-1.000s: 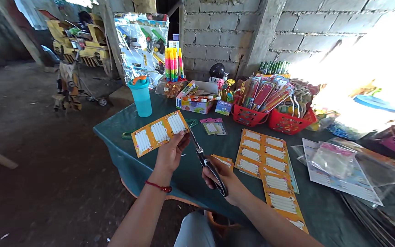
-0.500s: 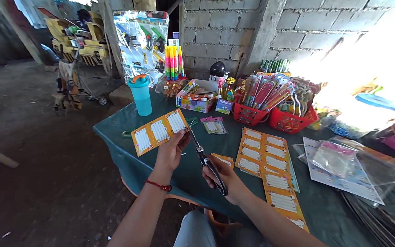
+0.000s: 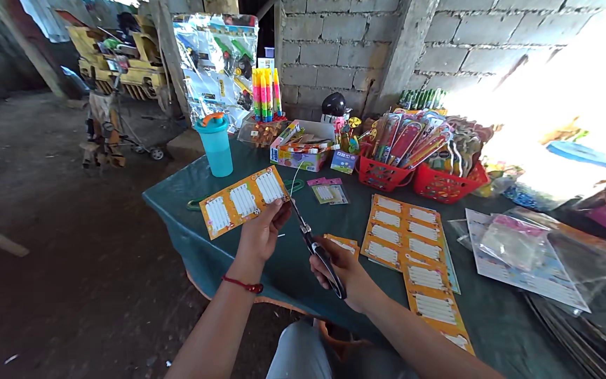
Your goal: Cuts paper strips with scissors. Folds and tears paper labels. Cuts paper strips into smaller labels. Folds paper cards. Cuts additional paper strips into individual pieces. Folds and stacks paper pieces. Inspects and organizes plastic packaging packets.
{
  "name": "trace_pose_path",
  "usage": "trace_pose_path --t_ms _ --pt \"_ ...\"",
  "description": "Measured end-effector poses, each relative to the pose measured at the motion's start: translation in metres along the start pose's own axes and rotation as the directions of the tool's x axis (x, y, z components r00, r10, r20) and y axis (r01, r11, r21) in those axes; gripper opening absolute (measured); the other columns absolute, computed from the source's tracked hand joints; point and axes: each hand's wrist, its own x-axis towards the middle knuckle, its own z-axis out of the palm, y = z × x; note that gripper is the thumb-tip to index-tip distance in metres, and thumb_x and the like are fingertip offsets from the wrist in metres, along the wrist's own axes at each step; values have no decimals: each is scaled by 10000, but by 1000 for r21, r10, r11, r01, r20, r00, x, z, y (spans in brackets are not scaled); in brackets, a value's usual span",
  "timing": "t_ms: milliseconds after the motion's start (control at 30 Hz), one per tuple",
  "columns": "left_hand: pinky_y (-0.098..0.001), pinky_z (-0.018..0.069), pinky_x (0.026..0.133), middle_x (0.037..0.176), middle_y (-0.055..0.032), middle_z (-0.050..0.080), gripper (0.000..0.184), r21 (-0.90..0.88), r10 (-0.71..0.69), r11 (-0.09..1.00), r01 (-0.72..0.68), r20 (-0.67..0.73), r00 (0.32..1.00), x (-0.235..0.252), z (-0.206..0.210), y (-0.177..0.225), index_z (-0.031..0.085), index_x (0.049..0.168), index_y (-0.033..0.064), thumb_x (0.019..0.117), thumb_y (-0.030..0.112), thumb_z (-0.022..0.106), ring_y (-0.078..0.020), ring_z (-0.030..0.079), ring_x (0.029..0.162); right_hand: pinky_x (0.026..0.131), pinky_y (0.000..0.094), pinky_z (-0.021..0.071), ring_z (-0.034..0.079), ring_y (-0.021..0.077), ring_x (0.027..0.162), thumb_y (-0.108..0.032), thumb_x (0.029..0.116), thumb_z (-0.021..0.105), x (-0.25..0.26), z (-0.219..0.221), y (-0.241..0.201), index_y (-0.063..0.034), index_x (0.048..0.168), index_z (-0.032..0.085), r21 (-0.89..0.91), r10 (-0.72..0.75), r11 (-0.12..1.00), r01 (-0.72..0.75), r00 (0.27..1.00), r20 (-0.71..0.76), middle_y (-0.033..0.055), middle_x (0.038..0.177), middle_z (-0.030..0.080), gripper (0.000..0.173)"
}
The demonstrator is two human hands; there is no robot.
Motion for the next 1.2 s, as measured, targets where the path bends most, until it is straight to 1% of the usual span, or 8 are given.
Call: trace_pose_path --t_ms 100,300,400,600,767,900,1067,1200 --pt "-265 620 775 937 -138 742 121 1 -2 1000 2 0 1000 -1 0 -1 595 1097 -26 1032 -42 494 -175 749 805 583 152 511 586 10 637 -194 986 617 -1 1 1 -17 1408 464 11 -2 1000 2 1000 -3 -55 825 592 482" --pt "-269 618 792 951 -132 738 119 42 -20 999 20 1 1000 -6 2 -8 578 1119 -27 1032 -40 498 -172 747 824 590 157 517 596 16 655 -252 980 624 -1 1 3 -18 1408 471 20 -17 1000 18 1000 -18 -56 837 599 511" --pt "-272 620 790 955 -134 739 119 33 -25 999 25 -4 1000 -5 2 -8 576 1122 -24 1031 -41 502 -177 749 828 593 158 517 595 16 655 -252 981 626 0 0 4 -18 1409 471 27 -19 999 20 1000 -19 -56 834 596 511" --pt "-280 620 803 964 -139 739 129 18 -13 1000 13 11 1000 -6 1 -8 578 1130 -23 1027 -48 505 -184 751 840 591 153 518 595 11 650 -229 985 613 0 2 4 -14 1399 469 31 -30 999 31 999 -18 -59 829 594 488" --pt "-279 621 792 962 -144 737 127 9 -20 1000 20 2 1000 -5 2 -9 571 1133 -26 1028 -47 503 -183 749 829 589 157 522 598 14 647 -222 986 613 0 2 5 -9 1409 460 29 -31 999 31 999 -18 -56 830 595 498" --pt "-280 620 790 964 -142 737 119 14 -19 1000 19 6 1000 -6 2 -9 574 1121 -27 1029 -45 501 -184 749 834 586 158 523 601 15 646 -188 991 606 0 3 4 -8 1413 456 34 -20 999 20 1000 -18 -51 832 607 482" --pt "-276 610 818 977 -150 739 123 48 -47 998 44 51 998 -11 1 -13 581 1124 -41 1029 -41 504 -183 745 860 594 159 521 600 17 656 -236 991 606 0 2 4 -7 1410 458 36 -27 999 28 999 -36 -50 839 603 499" --pt "-276 611 817 973 -153 741 127 34 -43 999 41 54 998 -12 2 -14 588 1121 -43 1029 -44 500 -186 747 852 597 160 523 598 17 654 -235 993 605 0 1 5 -4 1409 458 36 -47 998 48 998 -33 -50 836 600 498"
